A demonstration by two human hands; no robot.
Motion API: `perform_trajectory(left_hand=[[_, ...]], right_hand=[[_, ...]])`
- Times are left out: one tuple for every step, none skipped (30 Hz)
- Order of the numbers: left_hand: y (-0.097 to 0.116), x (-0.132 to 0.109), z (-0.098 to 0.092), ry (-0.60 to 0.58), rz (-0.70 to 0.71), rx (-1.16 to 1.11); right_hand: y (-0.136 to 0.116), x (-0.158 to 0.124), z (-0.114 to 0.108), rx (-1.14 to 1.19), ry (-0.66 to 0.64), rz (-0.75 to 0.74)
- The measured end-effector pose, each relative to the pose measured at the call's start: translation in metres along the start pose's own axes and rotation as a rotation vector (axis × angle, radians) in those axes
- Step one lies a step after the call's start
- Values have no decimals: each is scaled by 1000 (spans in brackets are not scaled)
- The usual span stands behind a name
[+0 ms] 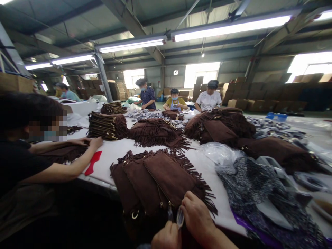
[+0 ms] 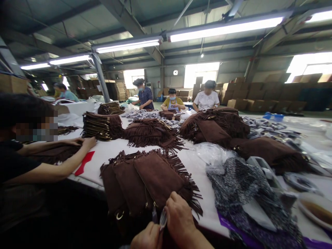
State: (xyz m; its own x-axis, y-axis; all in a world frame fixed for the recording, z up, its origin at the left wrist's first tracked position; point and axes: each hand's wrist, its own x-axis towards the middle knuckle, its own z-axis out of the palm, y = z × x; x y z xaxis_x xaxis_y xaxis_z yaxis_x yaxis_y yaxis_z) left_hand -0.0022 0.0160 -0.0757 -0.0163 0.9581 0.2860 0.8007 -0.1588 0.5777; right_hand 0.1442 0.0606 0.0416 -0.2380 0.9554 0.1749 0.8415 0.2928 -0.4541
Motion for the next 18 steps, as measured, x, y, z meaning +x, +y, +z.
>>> perform_trajectory(left_hand=[[0, 0, 0, 0, 6, -5], [0, 0, -1, -1, 14, -9], [2, 1, -2, -1, 23, -12], [4, 1, -3, -3, 32, -8], [7, 1, -6, -11, 38, 2], [11, 1, -9, -25, 35, 17], [14, 1, -13, -46, 22, 30], [18, 1, -17, -71, 1, 29], [22, 2, -21, -102, -26, 6], [25, 2, -26, -141, -58, -40], [27, 3, -30, -191, -94, -111], [28, 4, -34, -248, -133, -202], [29, 5, -38, -311, -183, -308], [29, 6, -42, -381, -250, -425], [29, 7, -45, -445, -328, -550], [28, 8, -47, -496, -409, -676], [28, 8, -50, -532, -482, -790], [27, 9, -52, -556, -539, -887]], right_hand=[[2, 0, 5, -34, 23, 13], [4, 0, 11, -51, 45, 39], [6, -1, 15, -57, 61, 70], [8, -1, 19, -58, 71, 99], [9, -2, 21, -52, 76, 122], [10, -2, 22, -36, 77, 137], [11, -3, 21, -8, 80, 146], [13, -3, 20, 28, 85, 156], [14, -4, 17, 77, 97, 168], [16, -5, 15, 139, 117, 183], [19, -7, 12, 209, 139, 199], [21, -10, 10, 282, 158, 216], [24, -15, 9, 349, 168, 230], [27, -20, 9, 409, 160, 239], [29, -27, 10, 460, 137, 248], [31, -34, 12, 503, 101, 259], [32, -41, 16, 544, 62, 272], [33, -48, 20, 599, 18, 292]])
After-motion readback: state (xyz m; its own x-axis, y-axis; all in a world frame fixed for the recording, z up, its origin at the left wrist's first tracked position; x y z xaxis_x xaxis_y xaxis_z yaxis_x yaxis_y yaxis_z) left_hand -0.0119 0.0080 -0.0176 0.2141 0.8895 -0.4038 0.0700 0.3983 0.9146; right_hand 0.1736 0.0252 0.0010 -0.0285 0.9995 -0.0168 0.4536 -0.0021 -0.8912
